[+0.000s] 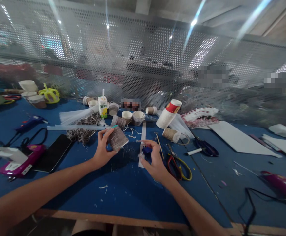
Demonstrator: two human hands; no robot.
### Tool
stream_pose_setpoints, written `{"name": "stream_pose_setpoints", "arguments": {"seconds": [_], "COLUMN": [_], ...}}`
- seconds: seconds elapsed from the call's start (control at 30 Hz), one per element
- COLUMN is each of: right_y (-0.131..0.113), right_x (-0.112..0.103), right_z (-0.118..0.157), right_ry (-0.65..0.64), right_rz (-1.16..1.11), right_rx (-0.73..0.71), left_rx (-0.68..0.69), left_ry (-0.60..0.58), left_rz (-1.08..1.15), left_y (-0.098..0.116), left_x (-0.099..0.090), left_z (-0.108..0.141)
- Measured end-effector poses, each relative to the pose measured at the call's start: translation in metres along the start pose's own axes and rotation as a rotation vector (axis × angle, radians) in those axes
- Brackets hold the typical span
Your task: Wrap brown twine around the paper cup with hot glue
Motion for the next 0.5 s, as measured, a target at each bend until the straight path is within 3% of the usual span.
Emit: {"name": "stream_pose_setpoints", "arguments": {"seconds": [0.13,0.27,0.5], "right_y": [-0.014,-0.013,-0.005], "right_x": [0.022,0.041,0.050], "right_z": [0.007,0.012,0.010], "right_ry": [-0.155,-0.311,-0.237], "right_rz": [-0.399,-0.736,-1.094], "right_rx": [0.112,0.278,0.453], "left_rx": [-0.002,0.007,0.012], "left_ry": [-0.017,-0.034,-0.056], "left_rz": [0.055,0.098,0.112], "left_y": [0.002,0.003,0.005], "left_x": [0.004,0.007,0.008], "left_z": [0.002,0.005,0.006]}}
Point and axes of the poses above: each hand's wrist, its own z-axis away from the middle knuckle, its own x-axis out of the palm, y = z × x, the point moved 4 cm from there along -z, towards the middle knuckle, and after that the axes turned 4 degrees about z, right-handed, at the moved point
